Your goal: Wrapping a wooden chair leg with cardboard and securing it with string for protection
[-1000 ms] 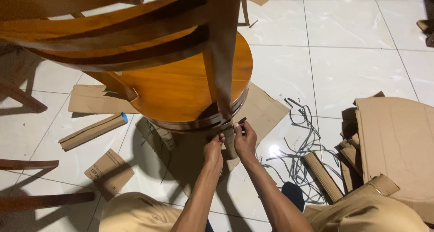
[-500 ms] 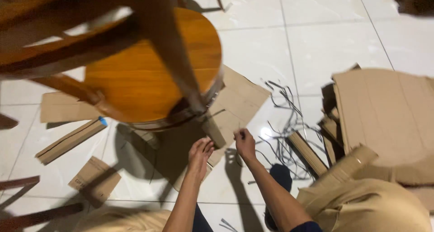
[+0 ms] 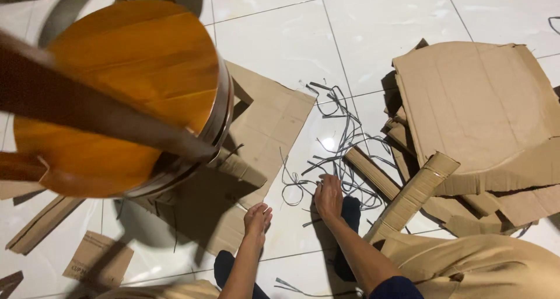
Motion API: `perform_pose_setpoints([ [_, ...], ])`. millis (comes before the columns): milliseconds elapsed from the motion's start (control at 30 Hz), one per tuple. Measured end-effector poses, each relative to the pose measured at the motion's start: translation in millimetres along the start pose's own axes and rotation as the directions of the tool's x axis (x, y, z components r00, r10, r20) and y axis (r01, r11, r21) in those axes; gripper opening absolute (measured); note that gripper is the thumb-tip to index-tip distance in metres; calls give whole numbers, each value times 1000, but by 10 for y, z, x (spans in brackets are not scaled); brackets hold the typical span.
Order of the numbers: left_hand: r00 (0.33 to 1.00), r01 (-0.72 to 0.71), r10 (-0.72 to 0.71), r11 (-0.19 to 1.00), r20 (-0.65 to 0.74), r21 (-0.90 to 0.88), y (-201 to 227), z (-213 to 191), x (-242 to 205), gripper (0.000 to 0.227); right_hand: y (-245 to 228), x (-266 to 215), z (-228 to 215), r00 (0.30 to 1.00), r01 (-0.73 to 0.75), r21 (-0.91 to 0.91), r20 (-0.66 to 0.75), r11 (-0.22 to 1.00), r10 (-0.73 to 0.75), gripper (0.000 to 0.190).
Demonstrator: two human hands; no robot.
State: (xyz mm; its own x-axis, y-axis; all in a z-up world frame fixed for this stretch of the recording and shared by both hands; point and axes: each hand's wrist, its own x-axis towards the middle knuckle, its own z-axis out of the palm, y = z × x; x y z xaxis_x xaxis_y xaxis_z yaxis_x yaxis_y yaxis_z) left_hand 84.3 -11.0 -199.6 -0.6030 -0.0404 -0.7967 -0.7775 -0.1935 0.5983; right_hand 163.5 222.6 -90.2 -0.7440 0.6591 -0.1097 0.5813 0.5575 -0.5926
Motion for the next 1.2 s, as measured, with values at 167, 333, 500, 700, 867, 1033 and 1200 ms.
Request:
perform_pose_setpoints([
  [167,994,-6,7,1000,105,-3,158,259,-321,38,234,464,16,975,221,-147,20,964,-220,29],
  [333,987,2,1,1000,158,-20,36,328,-132,19,296,873,-120,845,511,-254,-26,821,-534,66],
  [500,989,17,-10,999,146,-46,253,408,-336,31,658,1048,-34,887,462,-397,219,793,-407,17],
  [700,989,2,11,996,151,-85,223,363,-284,31,573,894,-334,898,440,-251,123,862,-422,18],
  [867,986,-9,28,994,164,-112,301,292,-425,28,583,970,-259,846,532,-355,203,769,-492,69],
  [1033,993,-14,21,998,117,-66,660,266,-837,28,677,1138,11,787,616,-606,442,504,-430,34],
  [1200,995,-46,53,996,88,-78,768,157,-898,25,717,1164,24,843,532,-669,476,519,-250,16],
])
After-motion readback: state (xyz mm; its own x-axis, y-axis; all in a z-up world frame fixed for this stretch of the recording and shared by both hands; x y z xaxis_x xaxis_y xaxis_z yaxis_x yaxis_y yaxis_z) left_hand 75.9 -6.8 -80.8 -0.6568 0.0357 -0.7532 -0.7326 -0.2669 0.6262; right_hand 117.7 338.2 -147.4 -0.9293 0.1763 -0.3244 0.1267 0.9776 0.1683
